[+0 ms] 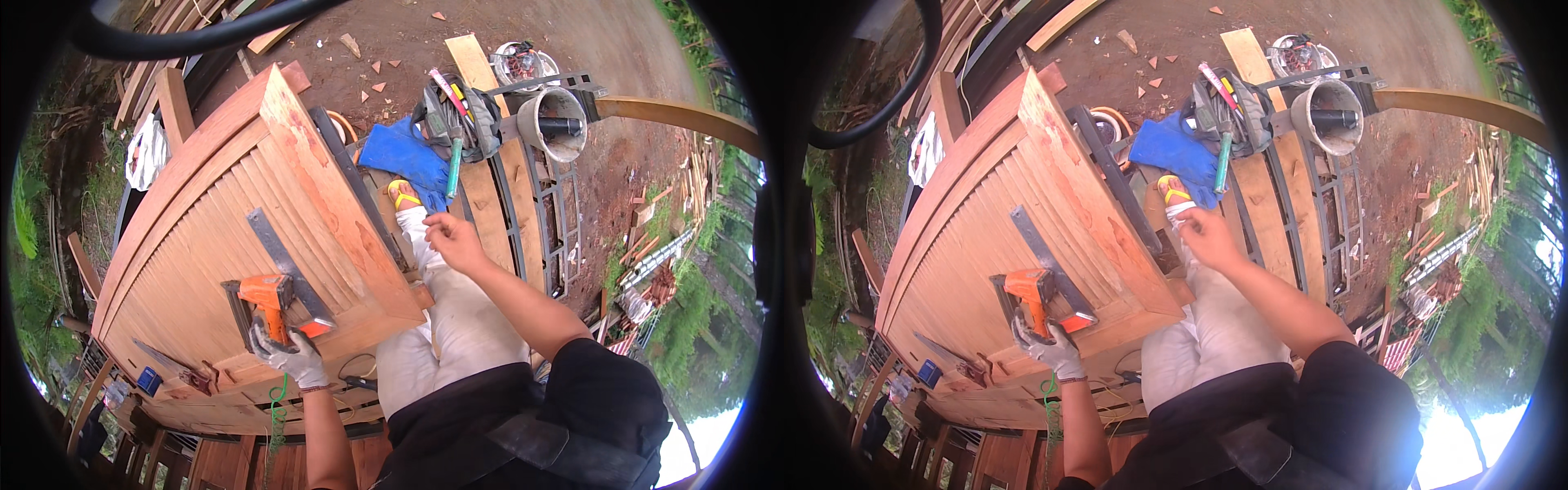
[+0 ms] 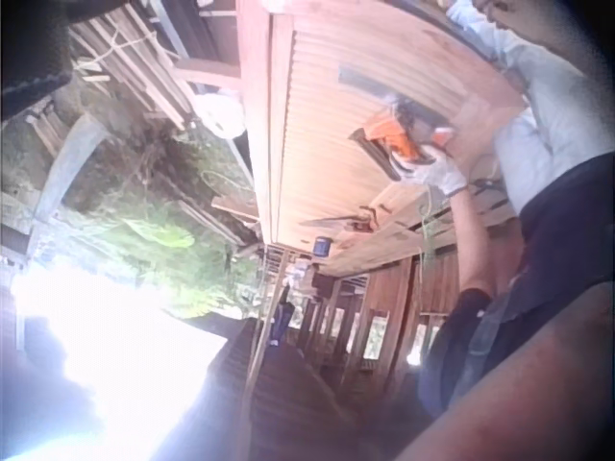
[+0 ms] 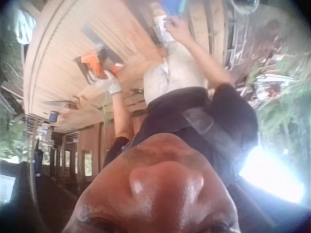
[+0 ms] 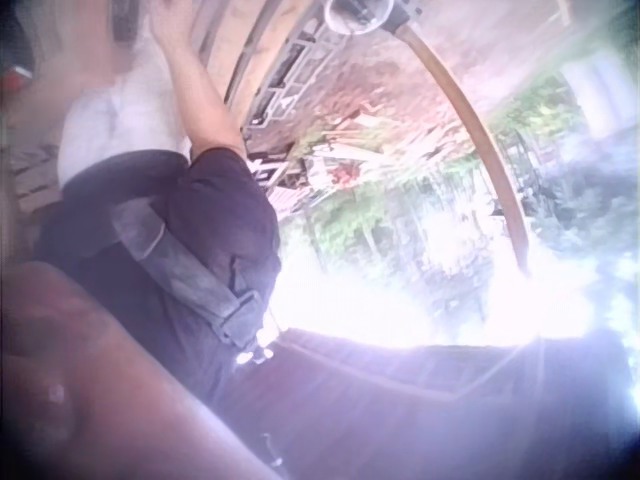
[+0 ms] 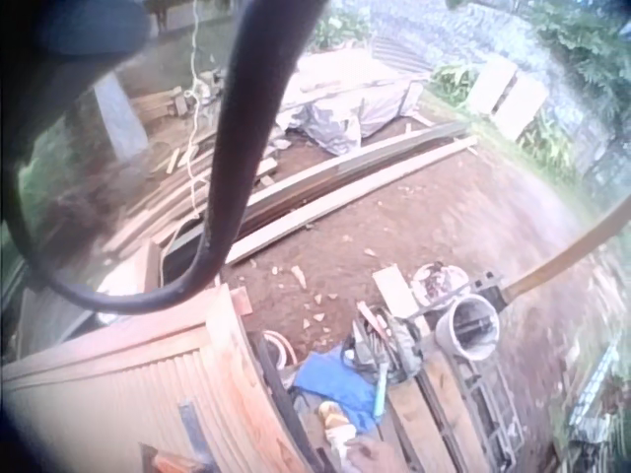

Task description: The person assembles a wooden slatted panel by positioning planks, using a nail gun to fasten them, and marking measurements with a square and pencil. The person also handles a hand saw and moves around the workbench to access different sections.

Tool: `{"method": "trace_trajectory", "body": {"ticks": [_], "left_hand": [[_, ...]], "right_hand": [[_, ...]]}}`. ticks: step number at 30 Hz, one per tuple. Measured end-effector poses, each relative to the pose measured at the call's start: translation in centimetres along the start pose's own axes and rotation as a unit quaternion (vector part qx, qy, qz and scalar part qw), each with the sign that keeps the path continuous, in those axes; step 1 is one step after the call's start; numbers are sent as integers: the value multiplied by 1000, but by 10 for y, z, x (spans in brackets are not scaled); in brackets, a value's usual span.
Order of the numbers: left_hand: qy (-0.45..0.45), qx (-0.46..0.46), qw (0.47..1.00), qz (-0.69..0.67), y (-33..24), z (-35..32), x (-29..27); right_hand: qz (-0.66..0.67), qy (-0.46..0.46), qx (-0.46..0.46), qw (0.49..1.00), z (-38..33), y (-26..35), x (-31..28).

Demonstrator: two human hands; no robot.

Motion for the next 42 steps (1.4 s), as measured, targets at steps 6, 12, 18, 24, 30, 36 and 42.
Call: {"method": "trace_trajectory", "body": {"ticks": [6, 12, 18, 24, 30, 36, 42], "left_hand": [[181, 194, 959, -94, -161, 12, 120], [174, 204, 962, 51, -180, 6, 159], [226, 167, 955, 98, -172, -2, 164], [237, 167, 948, 129, -168, -6, 165], [240, 163, 949, 122, -167, -7, 165], [249, 164, 945, 134, -165, -8, 165], [247, 180, 942, 137, -173, -4, 166]], "right_hand": [[-199, -100, 98, 970, 136, -135, -91], [-311, -108, 171, 929, 249, -204, -129], [-323, -114, 280, 897, 290, -250, -114], [-291, -132, 224, 921, 246, -266, -119], [-293, -111, 182, 932, 207, -246, -135], [-297, -78, 163, 938, 231, -212, -106], [-356, -14, 143, 923, 230, -204, -81]]}}
Point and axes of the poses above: each hand's wrist, its own z-axis towards the middle knuckle, its own x-axis out of the palm, y = z × x, the point moved 5 cm from there along z, towards the middle knuckle, and after that the axes turned 2 degrees about -z, right-handed, at the moved point
